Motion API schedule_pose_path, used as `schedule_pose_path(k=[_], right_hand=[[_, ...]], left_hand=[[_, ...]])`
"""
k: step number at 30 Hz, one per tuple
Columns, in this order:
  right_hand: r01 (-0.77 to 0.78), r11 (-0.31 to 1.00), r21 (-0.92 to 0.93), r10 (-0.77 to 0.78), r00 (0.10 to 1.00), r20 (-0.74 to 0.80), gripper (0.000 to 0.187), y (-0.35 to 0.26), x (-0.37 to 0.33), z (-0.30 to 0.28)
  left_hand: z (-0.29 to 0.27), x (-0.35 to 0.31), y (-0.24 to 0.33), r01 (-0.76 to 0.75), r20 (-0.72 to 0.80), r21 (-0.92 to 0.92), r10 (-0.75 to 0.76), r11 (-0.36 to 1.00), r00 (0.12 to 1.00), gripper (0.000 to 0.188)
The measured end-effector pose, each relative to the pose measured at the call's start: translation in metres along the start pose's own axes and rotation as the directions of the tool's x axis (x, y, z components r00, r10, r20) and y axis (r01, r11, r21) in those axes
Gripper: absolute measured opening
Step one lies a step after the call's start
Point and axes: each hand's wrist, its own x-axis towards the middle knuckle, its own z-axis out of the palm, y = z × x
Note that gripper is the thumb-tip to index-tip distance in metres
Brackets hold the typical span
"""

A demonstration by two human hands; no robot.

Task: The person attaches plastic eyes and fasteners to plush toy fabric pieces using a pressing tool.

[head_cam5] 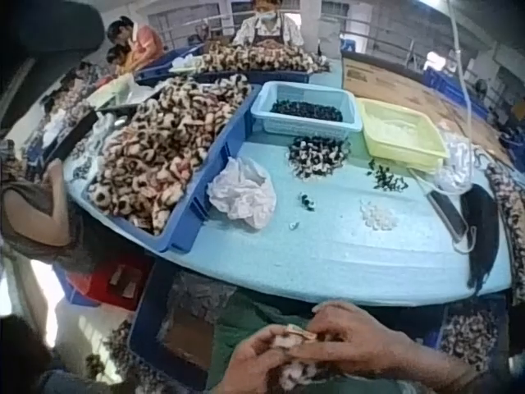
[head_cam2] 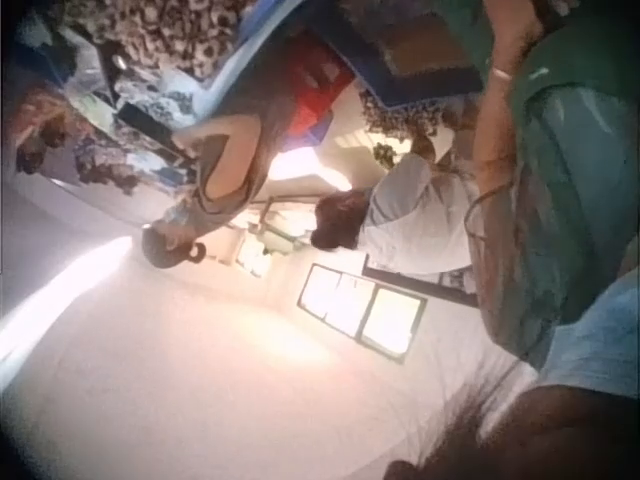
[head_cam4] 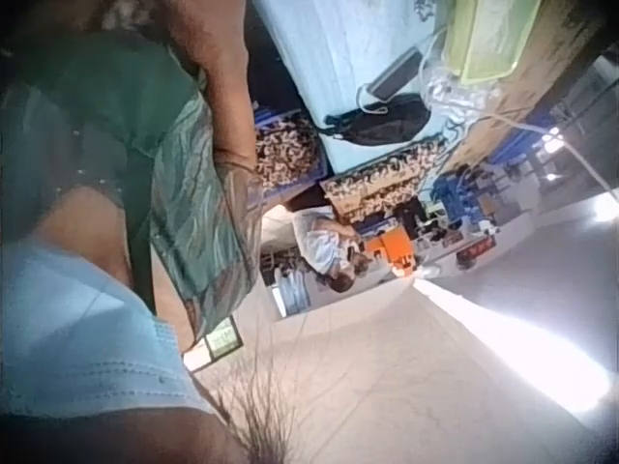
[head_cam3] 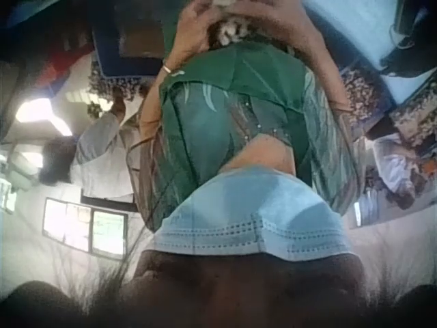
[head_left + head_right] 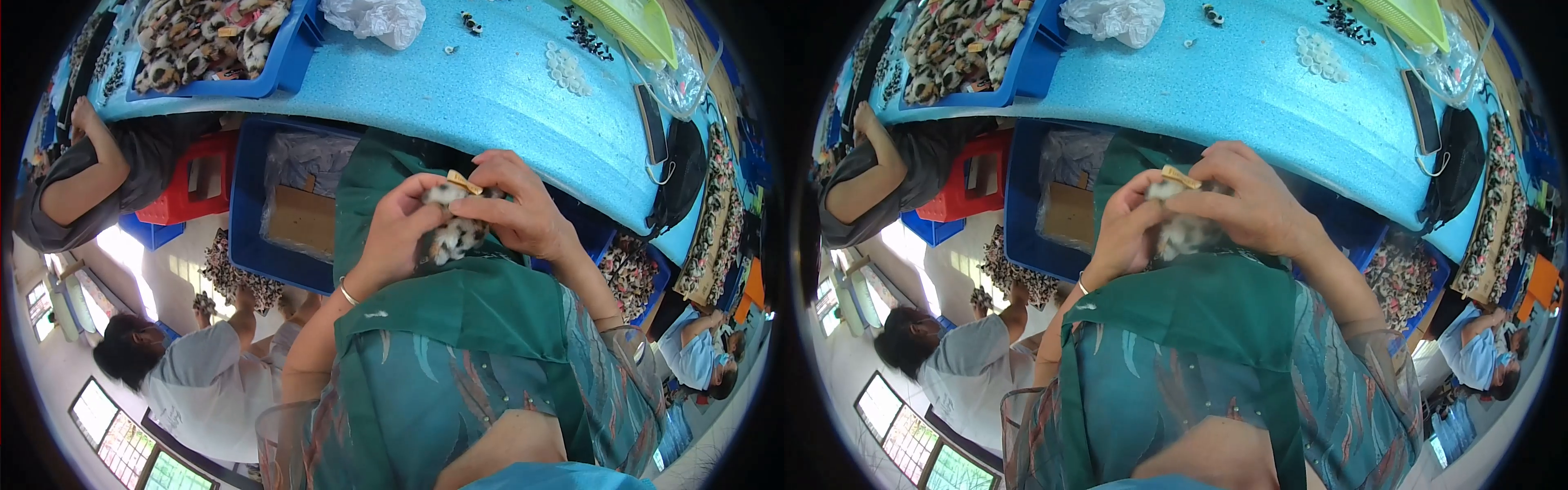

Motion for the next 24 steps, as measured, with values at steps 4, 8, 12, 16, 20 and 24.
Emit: schedule_pose_path(k=[4, 8, 12, 16, 20, 24], right_hand=[[-0.045, 0.997, -0.055, 0.046, 0.999, 0.014, 0.042, 0.002, -0.003, 0.004], [0.017, 0.996, -0.091, -0.009, 0.996, 0.085, 0.039, -0.002, 0.001, 0.001], [-0.036, 0.987, 0.155, 0.035, 0.999, 0.009, 0.032, 0.003, -0.004, 0.009], [-0.197, 0.859, 0.472, 0.216, 0.976, 0.014, 0.026, 0.003, -0.009, 0.016], [-0.193, 0.855, 0.481, 0.247, 0.968, -0.050, 0.019, 0.008, -0.009, 0.020], [-0.262, 0.850, 0.456, 0.312, 0.949, -0.036, 0.021, 0.005, -0.010, 0.021]], left_hand=[[-0.015, 0.004, -0.005, 0.189, 0.095, -0.151, -0.176, 0.970, 0.980, 0.025], [-0.017, 0.003, -0.004, 0.274, 0.162, -0.274, -0.237, 0.922, 0.958, 0.030], [-0.022, 0.002, -0.005, 0.405, 0.341, -0.370, -0.284, 0.836, 0.896, 0.036], [-0.022, -0.004, -0.001, 0.347, 0.367, -0.220, -0.252, 0.912, 0.895, 0.037], [-0.025, -0.003, -0.006, 0.264, 0.297, -0.221, -0.193, 0.939, 0.935, 0.034], [-0.020, -0.002, -0.006, 0.218, 0.208, -0.287, -0.162, 0.933, 0.965, 0.033]])
